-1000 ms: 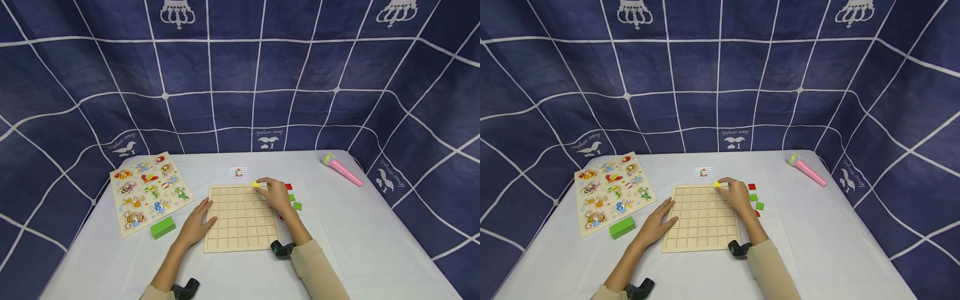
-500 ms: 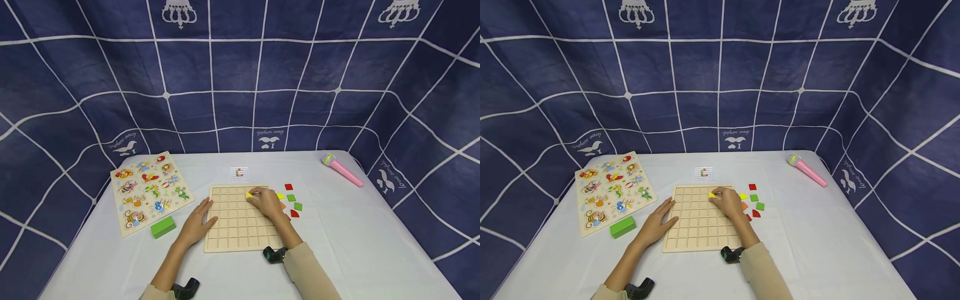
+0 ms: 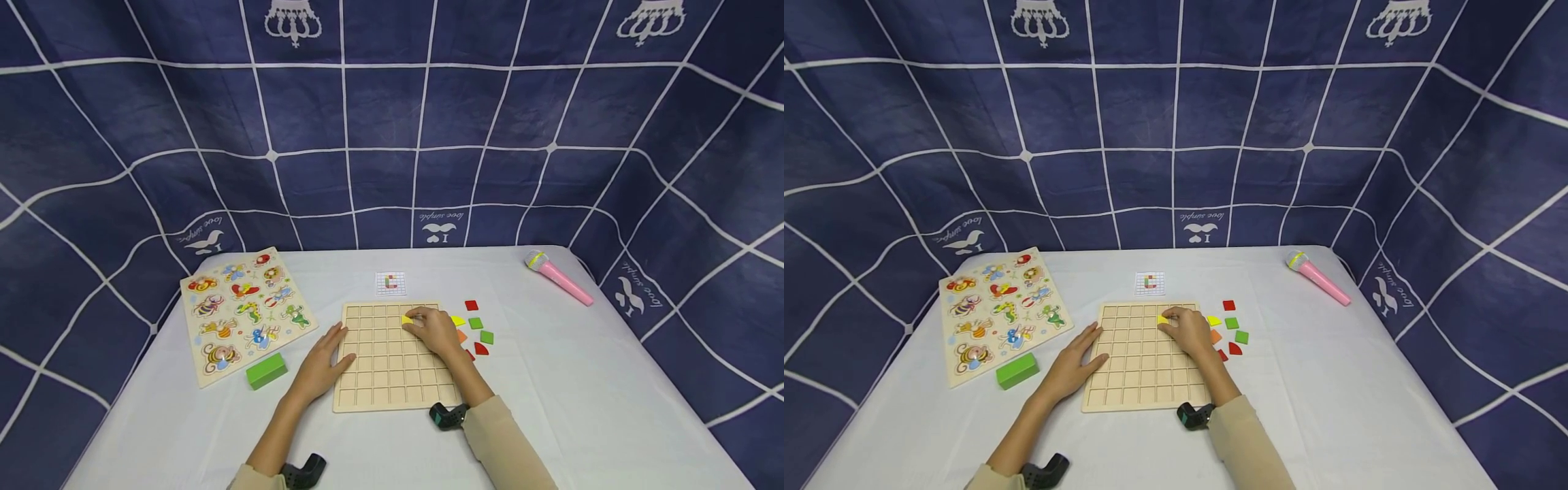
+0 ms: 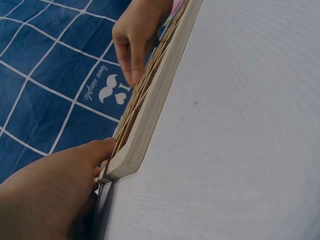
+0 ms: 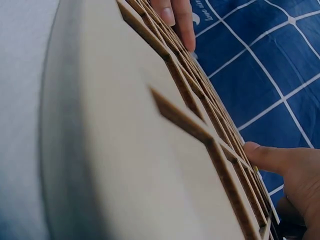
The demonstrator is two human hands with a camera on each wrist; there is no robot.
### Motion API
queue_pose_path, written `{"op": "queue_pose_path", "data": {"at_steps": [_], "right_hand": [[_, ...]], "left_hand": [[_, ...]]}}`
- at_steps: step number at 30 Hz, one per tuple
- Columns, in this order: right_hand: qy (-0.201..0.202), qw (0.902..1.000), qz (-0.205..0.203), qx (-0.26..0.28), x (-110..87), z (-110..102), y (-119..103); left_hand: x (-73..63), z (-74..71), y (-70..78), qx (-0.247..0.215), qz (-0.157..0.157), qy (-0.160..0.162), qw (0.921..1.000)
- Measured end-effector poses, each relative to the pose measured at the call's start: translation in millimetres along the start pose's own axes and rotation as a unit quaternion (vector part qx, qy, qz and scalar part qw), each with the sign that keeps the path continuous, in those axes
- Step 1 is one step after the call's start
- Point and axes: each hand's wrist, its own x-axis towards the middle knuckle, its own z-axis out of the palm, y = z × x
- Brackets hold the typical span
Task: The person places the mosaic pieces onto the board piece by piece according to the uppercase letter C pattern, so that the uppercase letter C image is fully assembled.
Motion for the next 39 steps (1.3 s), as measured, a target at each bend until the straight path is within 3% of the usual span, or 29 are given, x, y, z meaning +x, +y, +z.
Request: {"op": "queue_pose_path", "data": {"at_steps": [5,12,19,22,32,39], "right_hand": [[0.01,0.9998,-0.003,0.014,0.5,-3,-2],[0.015,0.9975,0.025,0.065,2.3,-24,4],[0.071,0.9959,0.024,0.051,6.6,-64,34],[0.083,0.9942,0.042,0.053,5.6,-77,52],[0.063,0.9905,0.116,0.039,-3.6,-87,93],[0.026,0.9916,0.126,-0.008,-5.1,-81,103]], "left_hand": [[0.7,0.5,-0.8,0.002,0.003,0.003,1.0],[0.4,1.1,-1.4,0.001,0.0,0.004,1.0],[0.8,1.1,-0.9,0.002,0.001,0.0,1.0],[1.1,0.2,-1.4,0.005,0.004,0.001,1.0],[-0.1,-0.6,-4.3,-0.001,0.003,0.001,1.0],[0.5,0.7,-3.1,0.002,0.008,0.002,1.0]]}}
